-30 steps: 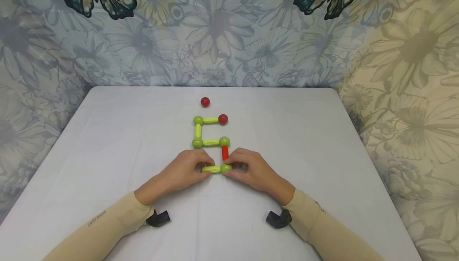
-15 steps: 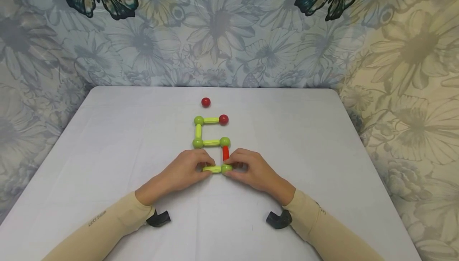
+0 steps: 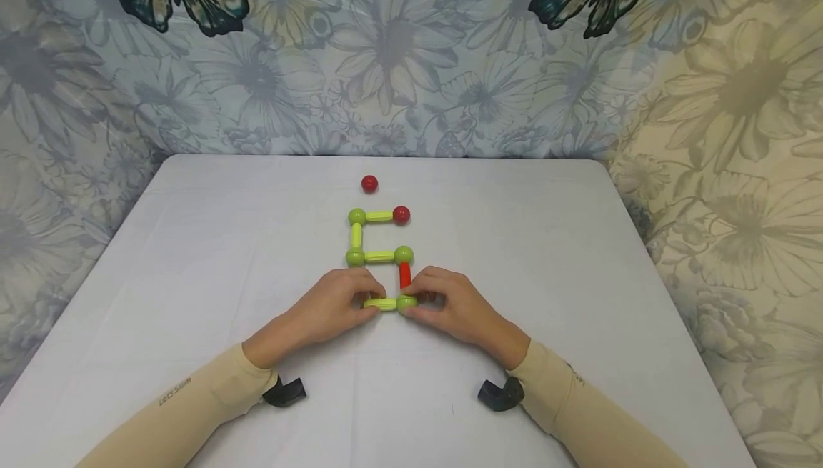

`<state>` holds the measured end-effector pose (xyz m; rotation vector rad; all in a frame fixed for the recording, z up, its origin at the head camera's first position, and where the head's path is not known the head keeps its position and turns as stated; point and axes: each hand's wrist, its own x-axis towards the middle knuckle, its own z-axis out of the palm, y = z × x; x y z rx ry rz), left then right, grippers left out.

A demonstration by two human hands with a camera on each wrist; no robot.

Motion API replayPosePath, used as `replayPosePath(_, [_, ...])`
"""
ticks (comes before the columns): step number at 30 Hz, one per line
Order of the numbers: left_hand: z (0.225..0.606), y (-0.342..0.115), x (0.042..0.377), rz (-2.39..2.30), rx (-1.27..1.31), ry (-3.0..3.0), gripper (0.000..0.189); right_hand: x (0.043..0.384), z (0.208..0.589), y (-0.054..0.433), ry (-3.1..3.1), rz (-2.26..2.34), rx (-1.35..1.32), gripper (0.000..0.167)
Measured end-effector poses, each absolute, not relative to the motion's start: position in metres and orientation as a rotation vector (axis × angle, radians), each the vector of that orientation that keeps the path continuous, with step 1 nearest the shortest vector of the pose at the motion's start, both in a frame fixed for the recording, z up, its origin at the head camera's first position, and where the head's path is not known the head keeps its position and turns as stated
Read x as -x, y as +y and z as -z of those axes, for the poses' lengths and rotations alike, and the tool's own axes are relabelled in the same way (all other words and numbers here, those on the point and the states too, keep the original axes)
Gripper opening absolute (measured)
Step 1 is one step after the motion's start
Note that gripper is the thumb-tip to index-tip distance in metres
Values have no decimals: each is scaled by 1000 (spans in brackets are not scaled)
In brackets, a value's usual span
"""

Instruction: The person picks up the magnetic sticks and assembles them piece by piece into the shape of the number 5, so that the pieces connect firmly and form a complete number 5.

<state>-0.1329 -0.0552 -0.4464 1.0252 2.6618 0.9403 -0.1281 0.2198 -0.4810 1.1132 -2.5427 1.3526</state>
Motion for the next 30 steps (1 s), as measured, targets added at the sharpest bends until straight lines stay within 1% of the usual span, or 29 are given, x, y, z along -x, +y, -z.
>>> replayPosePath(11, [446,-56,132,-947,-1020,2661,17,128,482,219,-2531,-1364,-1107,29])
replayPosePath(18, [441,-63,141,-1030,-976,2647,25,128,481,221,-2539,-1365,-1115,27])
replayPosePath(23, [432,-78,158,-1186,-921,2663,26,129,481,223,-2548,-1365,-1123,25])
replayPosePath(30, [414,-97,207,-1260,-790,2730,31,128,480,222,-2555,-1372,-1122,26])
